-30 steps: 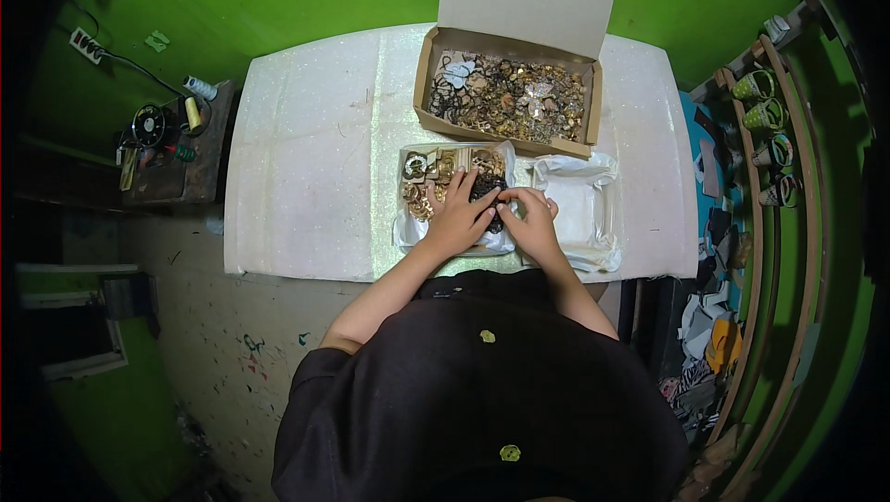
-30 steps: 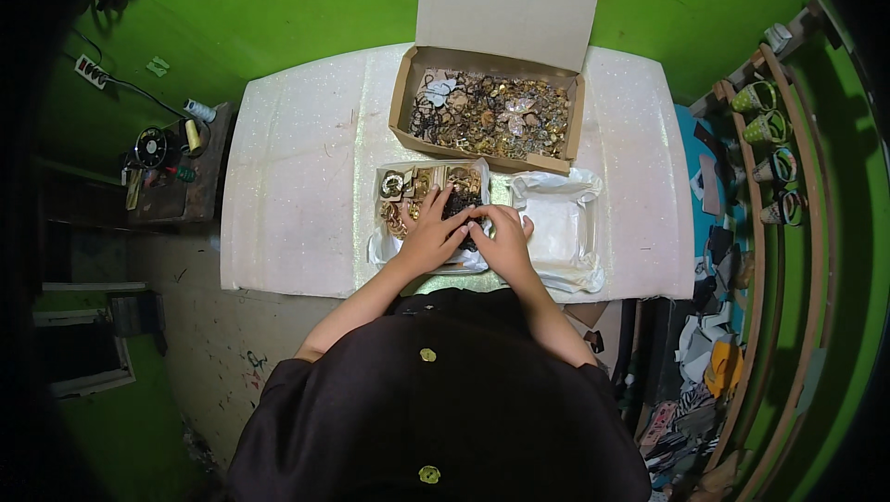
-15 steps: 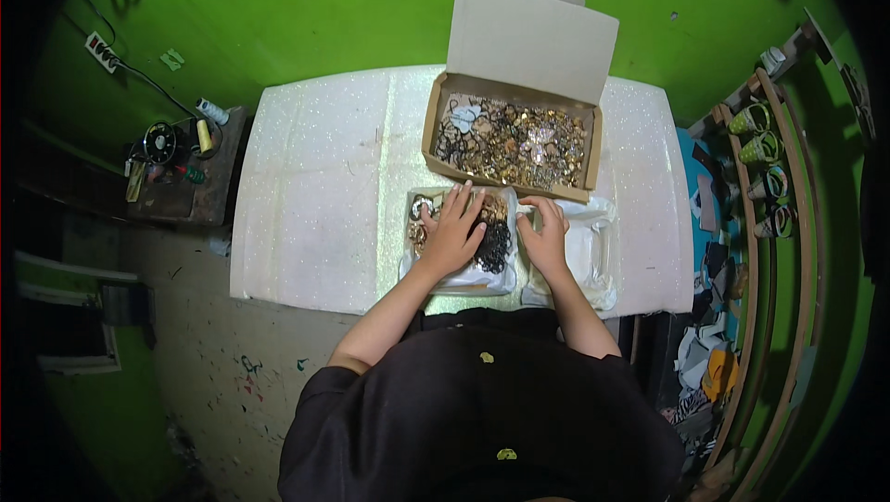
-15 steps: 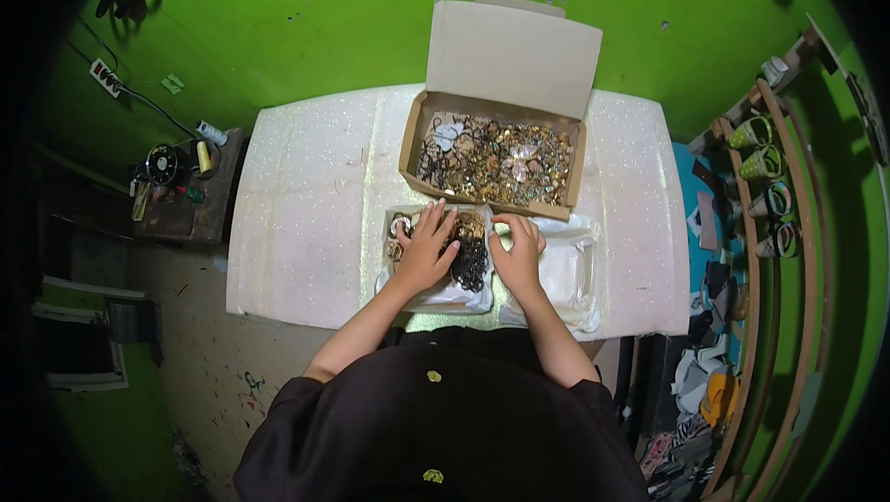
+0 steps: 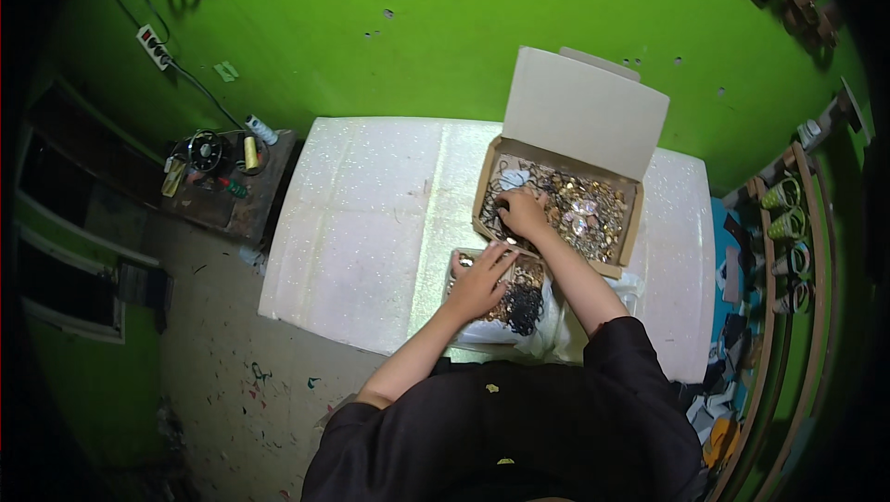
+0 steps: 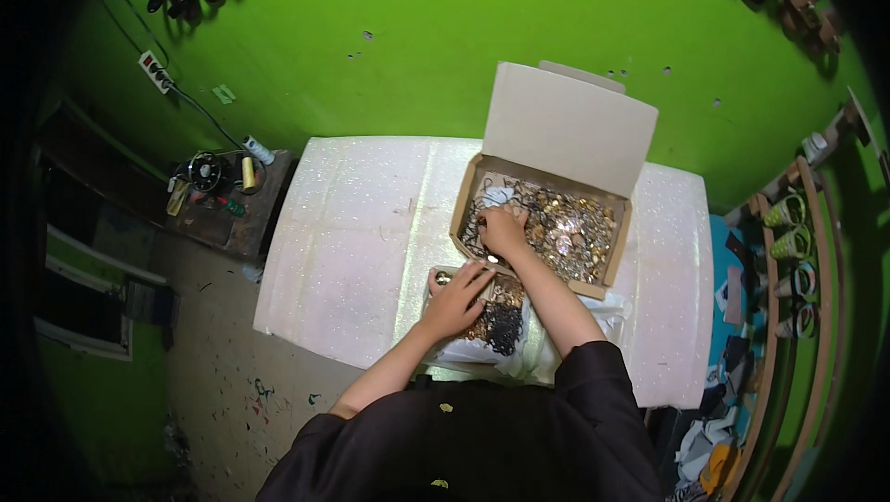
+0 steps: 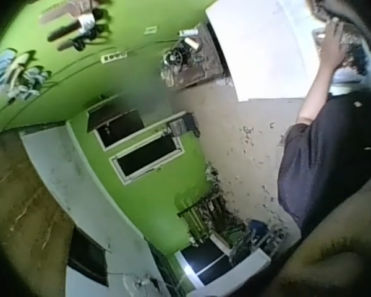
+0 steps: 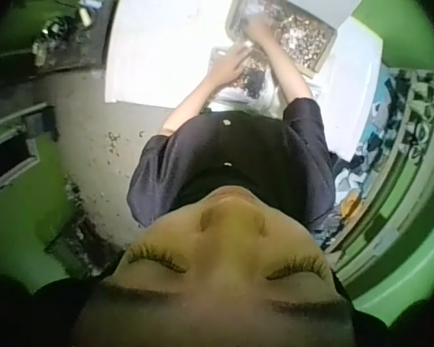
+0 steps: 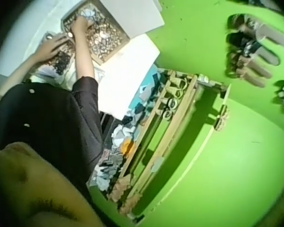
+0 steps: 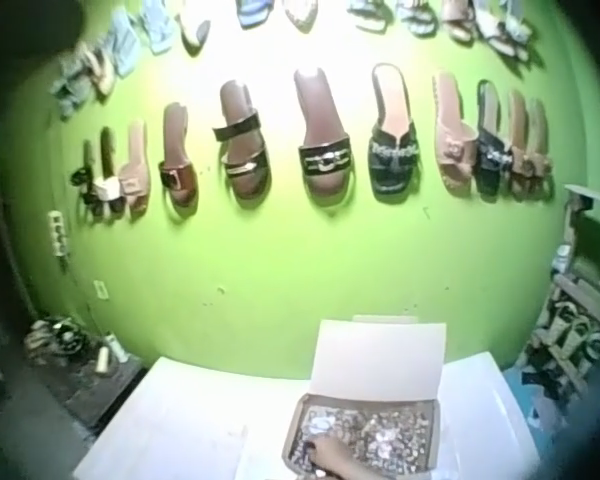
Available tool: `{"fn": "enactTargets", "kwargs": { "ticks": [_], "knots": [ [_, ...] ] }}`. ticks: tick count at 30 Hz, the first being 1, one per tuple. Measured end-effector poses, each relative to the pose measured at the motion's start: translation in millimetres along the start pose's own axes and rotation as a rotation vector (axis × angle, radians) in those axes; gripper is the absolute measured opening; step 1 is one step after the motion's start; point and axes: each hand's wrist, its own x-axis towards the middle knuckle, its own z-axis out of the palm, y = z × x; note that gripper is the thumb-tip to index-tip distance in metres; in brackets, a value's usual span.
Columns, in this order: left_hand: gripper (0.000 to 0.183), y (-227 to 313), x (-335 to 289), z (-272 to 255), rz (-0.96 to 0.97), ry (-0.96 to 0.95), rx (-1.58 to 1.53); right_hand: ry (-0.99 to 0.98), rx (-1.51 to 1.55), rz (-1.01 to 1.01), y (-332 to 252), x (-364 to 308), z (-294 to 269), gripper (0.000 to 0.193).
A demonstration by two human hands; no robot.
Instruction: Sorting various small metal shoe accessories like buckles and eyelets into separate containers.
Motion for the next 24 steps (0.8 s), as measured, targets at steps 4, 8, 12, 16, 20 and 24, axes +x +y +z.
{"fn": "enactTargets", "kwargs": {
  "ticks": [4, 8, 12, 16, 20, 24],
  "knots": [
    [0.055, -2.3, -1.3, -2.8, -0.003, -0.042, -0.017, 0.068, -0.186, -0.034, 2.1, 12.9, 20.5, 0.047],
    [0.058, -1.1, 0.9, -2.5, 0.007, -0.020, -0.019, 0.080, -0.360, -0.078, 10.4, 18.2, 24.7, 0.027],
    [0.058, -1.6, 2.1, -5.0, 0.001, -0.011, -0.035, 0.219, -0.243, -0.026, 17.0, 12.5, 18.5, 0.017],
    [0.057, -2.0, 1.4, -6.1, 0.009, -0.017, -0.049, 0.235, 0.001, 0.042, 18.4, 1.5, -6.4, 0.014],
    [0.055, -3.5, 1.6, -4.0, -0.006, -0.029, -0.038, 0.249, 0.166, 0.021, 9.2, -15.9, -49.9, 0.018],
    [0.055, -6.4, 4.0, -4.1, -0.007, -0.033, -0.034, 0.312, 0.243, -0.049, -5.9, -35.4, -94.4, 0.020]
  ]
}}
